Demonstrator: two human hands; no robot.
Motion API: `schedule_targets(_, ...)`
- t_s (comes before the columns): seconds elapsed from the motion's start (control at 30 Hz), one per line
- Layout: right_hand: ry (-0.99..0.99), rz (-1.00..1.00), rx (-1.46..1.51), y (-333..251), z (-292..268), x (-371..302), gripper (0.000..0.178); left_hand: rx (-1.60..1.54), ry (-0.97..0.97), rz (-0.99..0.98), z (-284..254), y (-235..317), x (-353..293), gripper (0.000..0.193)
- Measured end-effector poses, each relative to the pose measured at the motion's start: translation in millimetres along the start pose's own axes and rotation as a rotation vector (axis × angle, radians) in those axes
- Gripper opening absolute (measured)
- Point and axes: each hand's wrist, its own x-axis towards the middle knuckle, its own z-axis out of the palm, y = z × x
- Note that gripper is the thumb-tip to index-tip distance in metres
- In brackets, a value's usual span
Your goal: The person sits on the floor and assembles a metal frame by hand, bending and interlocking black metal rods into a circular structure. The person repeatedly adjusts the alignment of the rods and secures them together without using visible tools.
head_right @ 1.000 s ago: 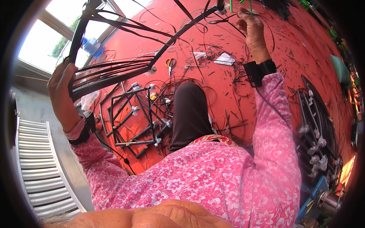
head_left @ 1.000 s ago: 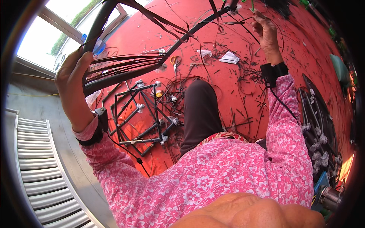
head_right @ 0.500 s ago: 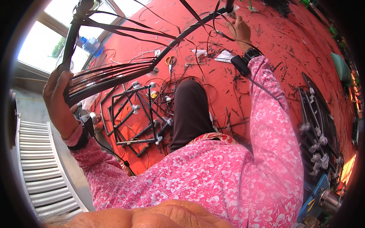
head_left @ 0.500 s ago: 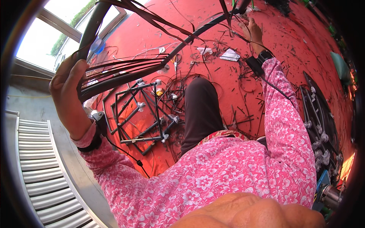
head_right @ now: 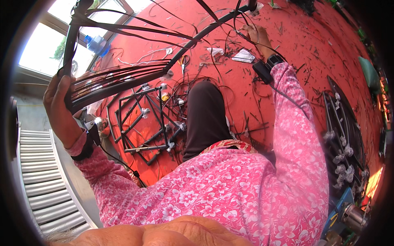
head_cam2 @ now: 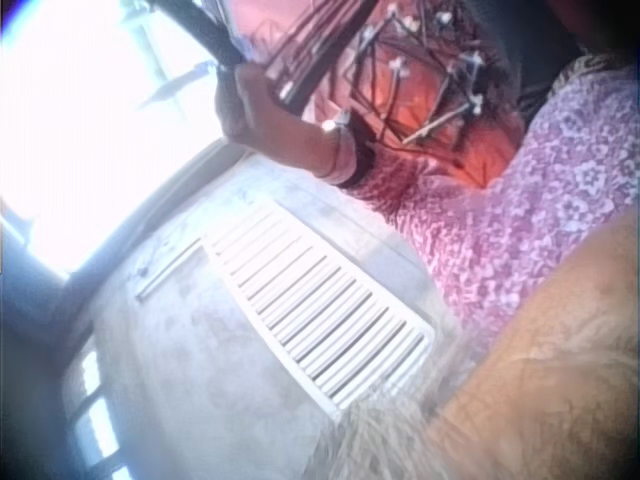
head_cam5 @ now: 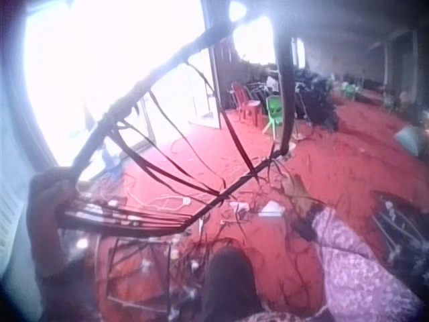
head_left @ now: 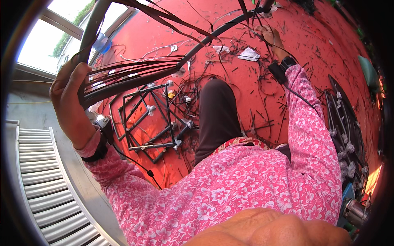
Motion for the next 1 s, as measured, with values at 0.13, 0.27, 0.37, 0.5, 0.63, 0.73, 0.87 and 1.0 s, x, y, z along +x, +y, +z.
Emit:
schedule_targets(0.13, 0.15, 0.698, 0.746, 54.3, 6.2, -51.9, 0.031, 0.013, 0.004, 0.01, 3.5, -0.9, 1.1, 0.029)
schedule_targets(0.27, 0.061, 1.258, 1.039, 138.6, -1.1, -117.3, 0.023, -0.003, 0.002, 0.015, 3.6, -1.3, 2.1, 0.029)
schedule_targets(0.37, -0.102, 1.131, 0.842, 169.4, -0.4, -149.0, 0.02, 0.033, -0.004, 0.086, 5.4, -1.3, 3.8, 0.027)
schedule_targets(0.5, 0.126, 1.409, 0.638, 148.3, -0.4, -152.0, 0.019, 0.059, 0.014, 0.091, 7.5, 2.5, 5.2, 0.025)
schedule_targets(0.63, 0.281, 1.191, 0.488, 106.8, -17.8, -132.2, 0.017, 0.105, -0.008, 0.07, 7.8, 8.0, 2.5, 0.024)
schedule_targets(0.73, 0.273, 0.999, 0.442, 85.3, -35.0, -123.4, 0.029, 0.09, 0.016, 0.065, 10.3, 8.5, 1.2, 0.024)
schedule_targets(0.87, 0.051, 0.661, -0.285, 55.4, -45.7, -115.3, 0.061, 0.083, 0.005, 0.078, 13.0, 7.9, 2.8, 0.024)
schedule_targets(1.0, 0.046, 0.386, -0.367, 13.7, -54.0, -104.0, 0.068, 0.077, -0.004, 0.084, 13.3, 6.1, 2.3, 0.026)
